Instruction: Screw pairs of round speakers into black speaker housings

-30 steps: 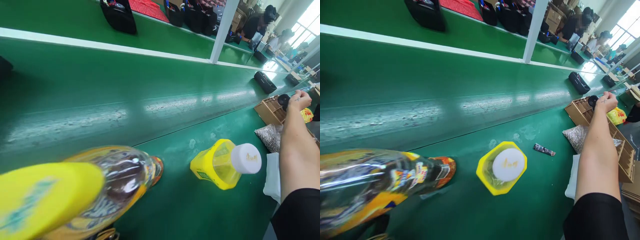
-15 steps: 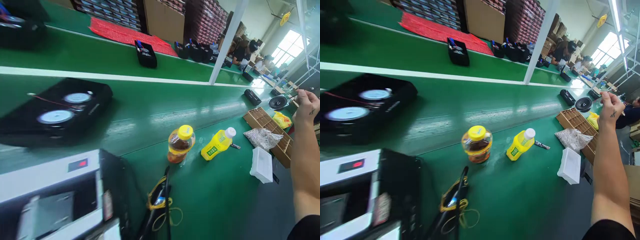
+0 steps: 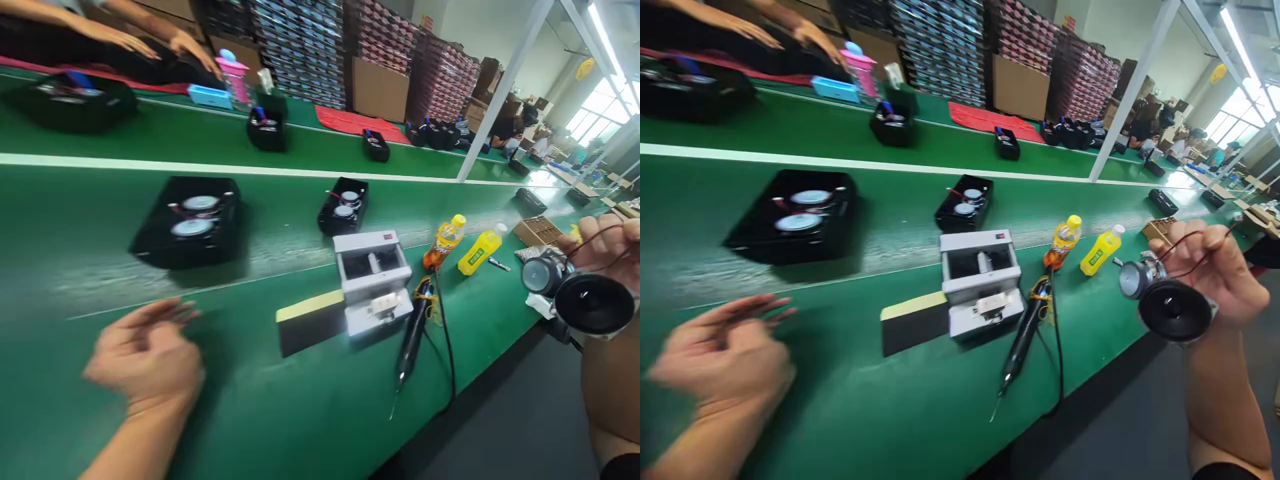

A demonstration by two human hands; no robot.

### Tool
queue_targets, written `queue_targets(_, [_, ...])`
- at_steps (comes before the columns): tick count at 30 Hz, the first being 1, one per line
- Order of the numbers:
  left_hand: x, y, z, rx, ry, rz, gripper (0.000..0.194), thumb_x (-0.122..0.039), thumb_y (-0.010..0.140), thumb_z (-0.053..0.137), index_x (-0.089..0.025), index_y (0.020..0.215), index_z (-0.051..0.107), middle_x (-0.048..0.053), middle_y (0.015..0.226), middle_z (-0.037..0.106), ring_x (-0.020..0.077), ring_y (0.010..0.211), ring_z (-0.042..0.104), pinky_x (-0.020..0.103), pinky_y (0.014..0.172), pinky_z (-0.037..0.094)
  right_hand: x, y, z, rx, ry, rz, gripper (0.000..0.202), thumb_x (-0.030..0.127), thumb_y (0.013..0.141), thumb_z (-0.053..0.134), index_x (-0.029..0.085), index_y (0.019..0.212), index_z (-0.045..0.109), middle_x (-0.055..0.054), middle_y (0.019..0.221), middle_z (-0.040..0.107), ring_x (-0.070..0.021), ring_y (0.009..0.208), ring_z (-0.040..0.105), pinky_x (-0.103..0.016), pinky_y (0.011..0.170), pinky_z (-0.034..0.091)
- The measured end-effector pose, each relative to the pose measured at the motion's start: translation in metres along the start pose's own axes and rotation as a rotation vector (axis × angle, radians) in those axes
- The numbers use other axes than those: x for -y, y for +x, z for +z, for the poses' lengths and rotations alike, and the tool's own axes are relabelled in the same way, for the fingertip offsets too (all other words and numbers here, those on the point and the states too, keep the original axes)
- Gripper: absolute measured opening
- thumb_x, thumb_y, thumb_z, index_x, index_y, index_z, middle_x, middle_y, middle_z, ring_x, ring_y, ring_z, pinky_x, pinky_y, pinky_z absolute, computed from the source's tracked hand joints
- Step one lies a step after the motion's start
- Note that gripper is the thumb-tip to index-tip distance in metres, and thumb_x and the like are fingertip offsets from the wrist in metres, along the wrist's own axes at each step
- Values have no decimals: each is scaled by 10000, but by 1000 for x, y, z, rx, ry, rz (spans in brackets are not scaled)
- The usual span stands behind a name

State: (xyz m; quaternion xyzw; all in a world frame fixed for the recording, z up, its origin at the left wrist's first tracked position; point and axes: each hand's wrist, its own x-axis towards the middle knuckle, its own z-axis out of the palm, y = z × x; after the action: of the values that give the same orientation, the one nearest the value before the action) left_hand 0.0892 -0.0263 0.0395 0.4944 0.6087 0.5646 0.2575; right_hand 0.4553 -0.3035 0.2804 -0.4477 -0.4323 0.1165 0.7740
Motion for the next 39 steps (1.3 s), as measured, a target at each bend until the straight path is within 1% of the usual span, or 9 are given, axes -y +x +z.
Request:
queue_targets(4, [12,-21,-20,159,-257,-82,392,-558,1045,674,-177,951,676,9,910,689,156,822,657,363,863,612,-21,-70,69,136,116,222,357,405,822,900,254,654,623,1,686,287,-203,692,394,-358,583,561])
queue_targets(10, [-4,-55,-81,1099,-467,-157,755,-886,765,779,-218,1111,835,149,1102,824,321,998,785,414,787,659,-97,-166,184,344,483,556,285,410,895,856,267,700,704,-30,741,423,-193,726,411,-327,619,490])
queue_targets(13, [0,-49,-118,1329,-472,-251,815,-924,698,826,-235,1132,848,132,1032,820,291,872,776,364,670,625,-139,-196,235,403,548,618,386,503,849,907,239,687,677,-18,736,435,-178,721,427,-345,663,505])
queue_targets(18, [32,-28,-136,1210,-508,-419,817,-845,630,939,-211,1125,796,32,830,711,144,633,609,244,527,486,-198,-220,277,385,575,663,500,565,817,932,217,718,586,10,728,477,-165,740,491,-370,775,565])
queue_targets(23, [49,-32,-122,981,-530,-535,797,-740,598,1013,-193,1097,715,57,998,735,151,761,649,215,543,511,-245,-234,273,229,441,661,352,507,1041,735,169,992,652,21,837,591,-128,742,584,-312,764,590])
queue_targets(29, [47,-53,-109,780,-518,-499,718,-725,694,956,-197,1070,646,80,1051,748,193,873,712,292,675,629,-278,-240,265,177,90,625,442,581,1115,605,158,1231,661,2,886,641,-101,654,577,-243,609,545])
queue_targets(32, [51,-48,-114,657,-478,-376,686,-732,762,884,-210,1111,609,85,1097,747,224,944,737,345,751,654,-276,-242,257,308,-63,600,496,615,1127,560,154,1285,651,18,830,633,-95,599,564,-242,585,540])
queue_targets(36, [62,-23,-132,465,-323,-104,580,-609,812,846,-251,1151,540,45,1138,705,214,1007,718,386,888,639,-251,-252,232,675,-210,523,472,589,1110,606,155,1279,677,44,718,647,-102,525,567,-258,596,546])
queue_targets(39, [70,-8,-136,485,-175,122,435,-437,782,862,-249,1058,584,42,1106,702,235,1042,702,430,995,609,-230,-262,215,970,-282,386,337,501,1088,647,204,1210,746,18,713,721,-123,548,626,-261,635,532])
